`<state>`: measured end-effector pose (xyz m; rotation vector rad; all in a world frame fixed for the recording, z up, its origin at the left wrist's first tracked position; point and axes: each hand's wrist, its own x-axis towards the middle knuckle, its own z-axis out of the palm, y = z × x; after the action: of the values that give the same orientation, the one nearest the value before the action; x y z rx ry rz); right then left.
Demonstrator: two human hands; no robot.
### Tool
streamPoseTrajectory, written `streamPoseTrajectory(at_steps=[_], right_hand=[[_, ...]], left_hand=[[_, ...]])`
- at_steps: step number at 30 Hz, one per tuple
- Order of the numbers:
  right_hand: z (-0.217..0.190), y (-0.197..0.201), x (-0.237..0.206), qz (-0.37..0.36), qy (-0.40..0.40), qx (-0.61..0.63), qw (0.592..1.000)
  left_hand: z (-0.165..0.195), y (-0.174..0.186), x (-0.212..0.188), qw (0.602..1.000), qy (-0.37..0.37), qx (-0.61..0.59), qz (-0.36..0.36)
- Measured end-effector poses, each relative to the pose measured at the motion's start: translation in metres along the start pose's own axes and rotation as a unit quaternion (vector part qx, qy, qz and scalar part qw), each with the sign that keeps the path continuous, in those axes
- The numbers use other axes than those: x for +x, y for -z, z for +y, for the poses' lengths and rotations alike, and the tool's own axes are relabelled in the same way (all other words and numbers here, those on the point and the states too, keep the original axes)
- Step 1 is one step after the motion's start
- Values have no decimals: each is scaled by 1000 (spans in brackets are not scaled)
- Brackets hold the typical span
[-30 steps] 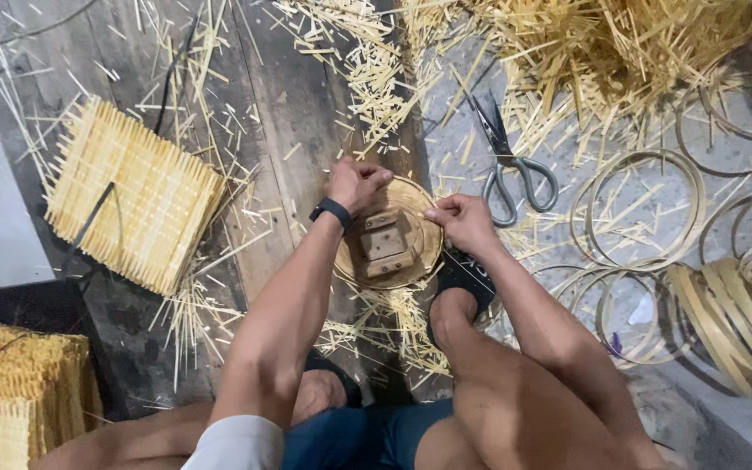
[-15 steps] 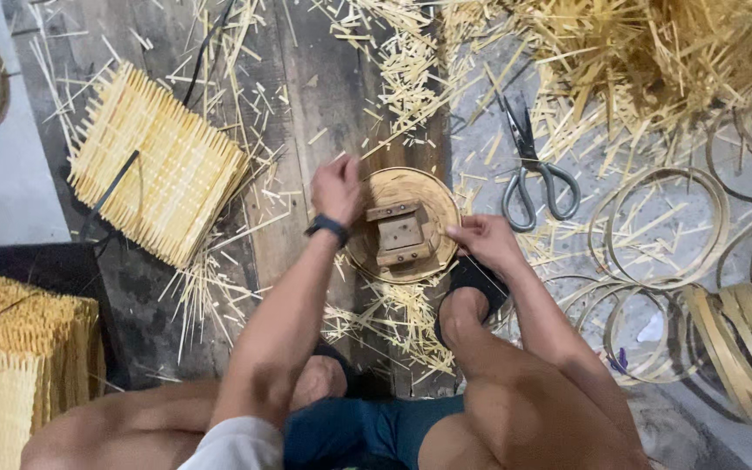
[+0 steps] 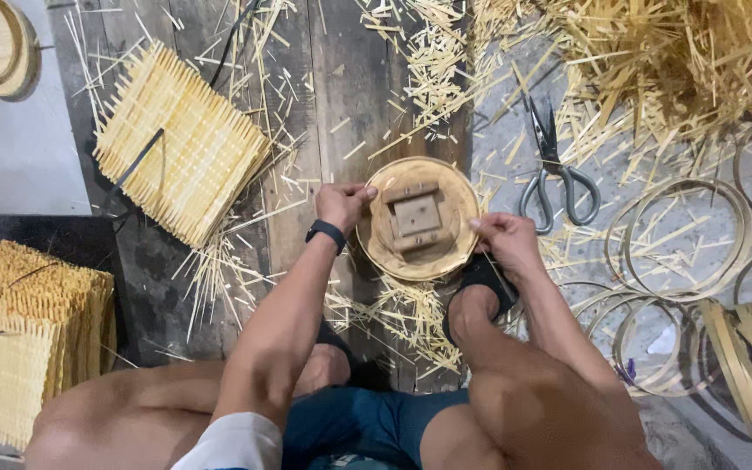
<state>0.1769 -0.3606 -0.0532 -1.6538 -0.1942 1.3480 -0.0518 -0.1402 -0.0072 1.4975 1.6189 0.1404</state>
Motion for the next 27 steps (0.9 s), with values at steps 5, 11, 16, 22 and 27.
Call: streamPoseTrajectory(at_steps=[5, 11, 16, 22, 27], right_hand=[[-10, -8, -17, -90, -98, 98, 986], [17, -32, -11, -4, -103, 18, 995], [24, -44, -12, 60, -76, -22, 995], [16, -36, -17, -35, -70, 60, 995], [31, -43, -15, 30, -65, 11, 997]], left_hand=[[-33, -12, -53, 798, 215, -527, -200], [-77, -61, -83, 830, 178, -508, -145], [-63, -61, -84, 813, 248, -516, -111], [-53, -63, -104, 796, 251, -540, -108], [-60, -89, -104, 818, 239, -522, -34]])
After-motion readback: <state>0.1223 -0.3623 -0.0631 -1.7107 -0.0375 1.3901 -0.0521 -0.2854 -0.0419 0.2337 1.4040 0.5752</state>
